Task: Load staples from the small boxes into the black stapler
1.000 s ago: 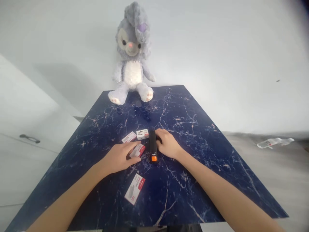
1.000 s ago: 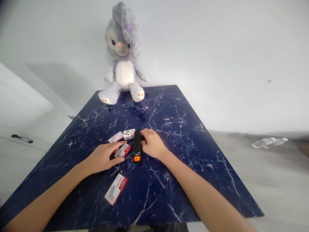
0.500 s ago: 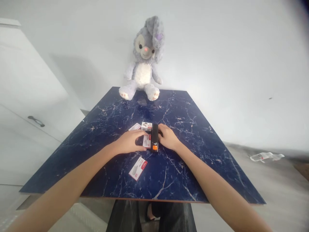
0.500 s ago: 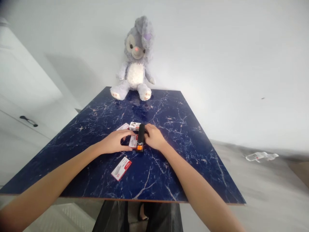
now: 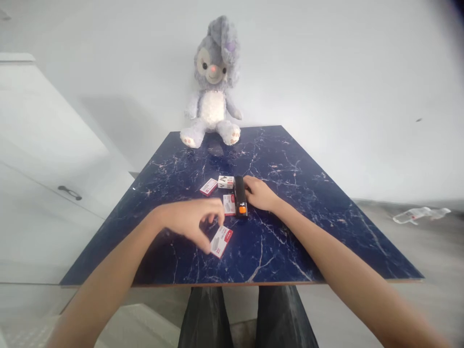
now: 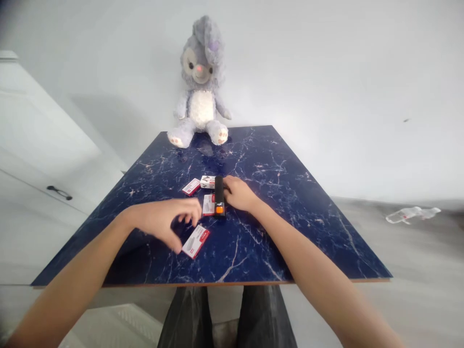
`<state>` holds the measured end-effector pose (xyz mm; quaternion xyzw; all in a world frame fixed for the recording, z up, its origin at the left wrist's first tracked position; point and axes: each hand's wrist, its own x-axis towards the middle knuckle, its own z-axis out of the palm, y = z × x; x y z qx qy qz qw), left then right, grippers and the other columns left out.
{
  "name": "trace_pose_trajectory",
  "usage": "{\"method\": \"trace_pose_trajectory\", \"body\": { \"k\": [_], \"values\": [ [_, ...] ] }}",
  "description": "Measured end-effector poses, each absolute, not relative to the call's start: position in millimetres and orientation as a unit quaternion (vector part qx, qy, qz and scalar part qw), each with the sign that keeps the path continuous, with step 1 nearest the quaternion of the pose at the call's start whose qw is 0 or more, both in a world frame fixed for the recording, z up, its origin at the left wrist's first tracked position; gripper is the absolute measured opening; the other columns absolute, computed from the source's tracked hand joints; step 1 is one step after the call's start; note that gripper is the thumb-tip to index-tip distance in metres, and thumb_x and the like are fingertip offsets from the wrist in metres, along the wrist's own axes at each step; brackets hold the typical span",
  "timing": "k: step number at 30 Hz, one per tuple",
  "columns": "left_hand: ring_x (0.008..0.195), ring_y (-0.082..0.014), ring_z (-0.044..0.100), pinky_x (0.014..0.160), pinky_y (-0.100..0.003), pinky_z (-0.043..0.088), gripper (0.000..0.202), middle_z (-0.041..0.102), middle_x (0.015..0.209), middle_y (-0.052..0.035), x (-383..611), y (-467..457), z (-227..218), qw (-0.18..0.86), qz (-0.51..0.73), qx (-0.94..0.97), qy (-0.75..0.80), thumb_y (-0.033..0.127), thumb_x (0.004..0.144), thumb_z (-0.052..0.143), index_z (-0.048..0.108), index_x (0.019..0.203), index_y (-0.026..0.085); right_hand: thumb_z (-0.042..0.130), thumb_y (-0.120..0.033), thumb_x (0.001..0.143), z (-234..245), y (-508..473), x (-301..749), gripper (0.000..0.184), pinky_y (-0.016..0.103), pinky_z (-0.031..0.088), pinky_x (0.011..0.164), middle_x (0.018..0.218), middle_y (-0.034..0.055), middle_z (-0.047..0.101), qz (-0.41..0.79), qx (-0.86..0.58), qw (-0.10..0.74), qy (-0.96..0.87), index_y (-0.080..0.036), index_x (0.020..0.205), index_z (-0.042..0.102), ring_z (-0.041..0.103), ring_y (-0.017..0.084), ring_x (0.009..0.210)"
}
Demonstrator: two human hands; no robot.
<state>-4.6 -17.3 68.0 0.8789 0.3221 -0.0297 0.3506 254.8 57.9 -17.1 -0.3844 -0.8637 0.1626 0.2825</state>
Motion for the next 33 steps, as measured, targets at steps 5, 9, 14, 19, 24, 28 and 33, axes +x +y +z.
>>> {"method": "trace_pose_trajectory", "body": {
  "k": [5, 9, 14, 19, 24, 28, 33],
  "values": [
    [0.089, -0.0175, 0.060, 0.070, -0.027, 0.044, 0.039, 0.055, 0.120, -0.0005, 8, -33, 66, 0.355, -0.101, 0.877, 0.308, 0.031, 0.068, 0.080, 0.066, 0.104, 0.029, 0.045, -0.006, 0.080, -19, 62, 254, 0.017, 0.029, 0.043, 0.074, 0.086, 0.0043, 0.059, 0.164, -0.369, 0.295, -0.866, -0.020, 0.083, 0.054, 0.055, 0.019, 0.080],
    [0.104, -0.0221, 0.060, 0.077, -0.029, 0.047, 0.040, 0.051, 0.133, -0.0020, 12, -33, 60, 0.350, -0.066, 0.881, 0.312, 0.029, 0.067, 0.080, 0.066, 0.105, 0.028, 0.045, -0.006, 0.081, -21, 63, 255, 0.018, 0.029, 0.044, 0.076, 0.089, 0.0047, 0.060, 0.171, -0.365, 0.297, -0.866, -0.020, 0.086, 0.056, 0.056, 0.019, 0.083],
    [0.099, -0.0216, 0.063, 0.087, -0.034, 0.048, 0.032, 0.062, 0.118, -0.0022, 12, -29, 58, 0.357, 0.016, 0.894, 0.271, 0.030, 0.071, 0.079, 0.065, 0.100, 0.025, 0.045, -0.006, 0.080, -20, 62, 255, 0.017, 0.028, 0.044, 0.076, 0.087, 0.0043, 0.060, 0.165, -0.367, 0.291, -0.868, -0.020, 0.084, 0.055, 0.055, 0.019, 0.081],
    [0.113, -0.0276, 0.056, 0.095, -0.043, 0.046, 0.039, 0.061, 0.125, -0.0072, 12, -8, 36, 0.182, 0.245, 0.859, 0.411, 0.038, 0.078, 0.073, 0.058, 0.112, 0.024, 0.046, -0.005, 0.081, -18, 62, 256, 0.019, 0.029, 0.044, 0.077, 0.089, 0.0053, 0.061, 0.159, -0.365, 0.285, -0.872, -0.019, 0.087, 0.057, 0.057, 0.019, 0.084],
    [0.113, -0.0297, 0.059, 0.095, -0.046, 0.048, 0.048, 0.063, 0.124, -0.0085, 14, 5, 13, 0.170, 0.188, 0.882, 0.398, 0.041, 0.078, 0.075, 0.059, 0.121, 0.026, 0.045, -0.005, 0.082, -18, 60, 255, 0.020, 0.030, 0.045, 0.079, 0.092, 0.0069, 0.062, 0.158, -0.367, 0.284, -0.872, -0.018, 0.089, 0.059, 0.057, 0.020, 0.085],
    [0.116, -0.0299, 0.059, 0.097, -0.046, 0.048, 0.051, 0.063, 0.128, -0.0075, 18, 4, 9, 0.194, 0.190, 0.879, 0.393, 0.039, 0.078, 0.076, 0.059, 0.126, 0.027, 0.046, -0.005, 0.083, -19, 60, 255, 0.020, 0.029, 0.045, 0.078, 0.090, 0.0063, 0.062, 0.152, -0.363, 0.290, -0.872, -0.019, 0.089, 0.059, 0.057, 0.020, 0.084],
    [0.129, -0.0337, 0.051, 0.108, -0.052, 0.040, 0.071, 0.055, 0.143, -0.0099, 21, 1, 10, 0.173, 0.195, 0.890, 0.374, 0.045, 0.078, 0.077, 0.050, 0.141, 0.028, 0.046, -0.005, 0.083, -17, 59, 255, 0.018, 0.030, 0.046, 0.078, 0.090, 0.0068, 0.062, 0.151, -0.367, 0.288, -0.871, -0.018, 0.087, 0.059, 0.057, 0.020, 0.084]
  ]
}}
